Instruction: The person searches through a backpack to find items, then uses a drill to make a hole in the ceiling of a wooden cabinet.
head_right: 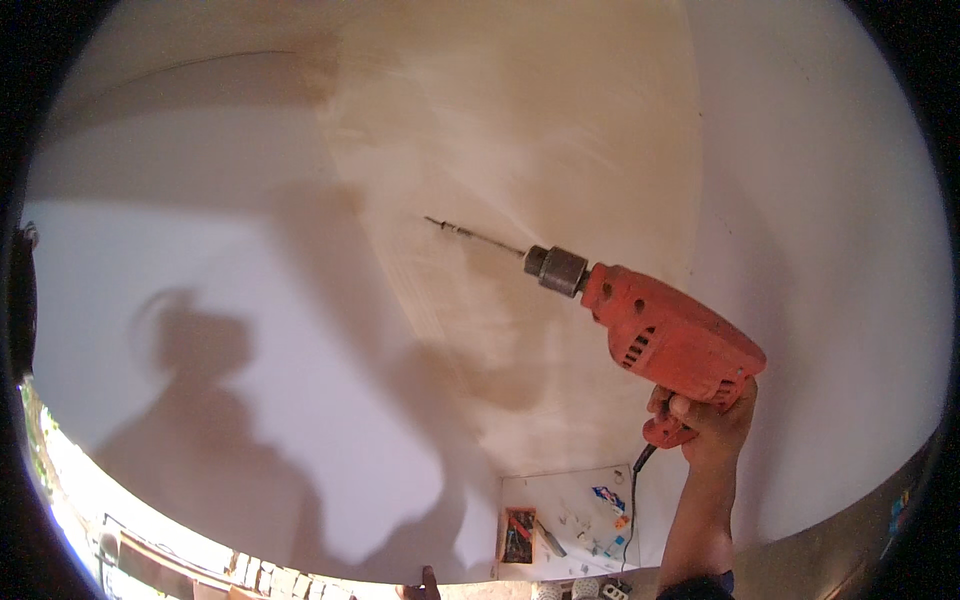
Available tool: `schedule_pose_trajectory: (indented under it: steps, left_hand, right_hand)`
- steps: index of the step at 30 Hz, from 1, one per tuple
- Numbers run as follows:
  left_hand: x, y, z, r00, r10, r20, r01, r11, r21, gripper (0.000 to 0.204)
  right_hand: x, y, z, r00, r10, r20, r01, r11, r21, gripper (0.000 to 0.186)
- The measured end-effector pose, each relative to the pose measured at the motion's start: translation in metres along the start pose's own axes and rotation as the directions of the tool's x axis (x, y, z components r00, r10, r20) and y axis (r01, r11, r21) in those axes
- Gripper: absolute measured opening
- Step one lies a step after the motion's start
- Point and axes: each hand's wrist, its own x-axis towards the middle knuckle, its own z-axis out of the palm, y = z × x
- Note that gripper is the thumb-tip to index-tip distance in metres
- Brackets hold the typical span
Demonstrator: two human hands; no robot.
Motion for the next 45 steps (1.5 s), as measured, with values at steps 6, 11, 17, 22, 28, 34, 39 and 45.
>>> schedule_pose_trajectory:
  steps: [6, 11, 17, 22, 28, 34, 39, 45]
  left_hand:
    - [0.001, -0.009, -0.002, 0.995, 0.056, -0.077, -0.056, 0.998, 0.004, 0.042]
    - [-0.009, 0.003, -0.016, 0.977, 0.145, -0.155, -0.144, 0.989, 0.024, 0.044]
    - [0.000, -0.015, -0.029, 0.980, 0.020, 0.200, -0.056, 0.982, 0.180, 0.062]
    - [-0.003, -0.021, -0.039, 0.679, 0.042, 0.733, -0.086, 0.996, 0.022, 0.055]
    - [-0.022, 0.244, -0.077, 0.589, 0.480, 0.650, -0.212, 0.868, -0.449, 0.025]
    - [0.023, 0.411, -0.092, 0.590, 0.803, -0.077, -0.702, 0.464, -0.540, 0.025]
    - [0.074, 0.525, -0.128, 0.517, 0.729, -0.448, -0.837, 0.322, -0.442, 0.034]
    - [0.151, 0.602, -0.172, 0.363, 0.681, -0.636, -0.931, 0.245, -0.269, 0.022]
  right_hand:
    - [0.010, -0.026, 0.031, 1.000, -0.018, 0.000, 0.018, 0.998, 0.066, 0.058]
    - [0.012, -0.029, 0.038, 0.997, -0.054, 0.049, 0.050, 0.995, 0.085, 0.057]
    - [0.014, -0.015, 0.025, 0.997, -0.068, 0.022, 0.066, 0.995, 0.082, 0.057]
    - [0.014, -0.020, 0.028, 0.996, -0.073, 0.060, 0.069, 0.996, 0.062, 0.055]
    - [0.016, -0.021, 0.019, 0.992, -0.068, 0.106, 0.055, 0.992, 0.117, 0.054]
    - [0.014, -0.016, 0.027, 0.987, -0.055, 0.150, 0.032, 0.988, 0.151, 0.057]
    - [0.016, -0.024, 0.023, 0.982, -0.104, 0.155, 0.090, 0.991, 0.096, 0.059]
    - [0.015, -0.028, 0.032, 0.989, -0.106, 0.102, 0.099, 0.993, 0.071, 0.055]
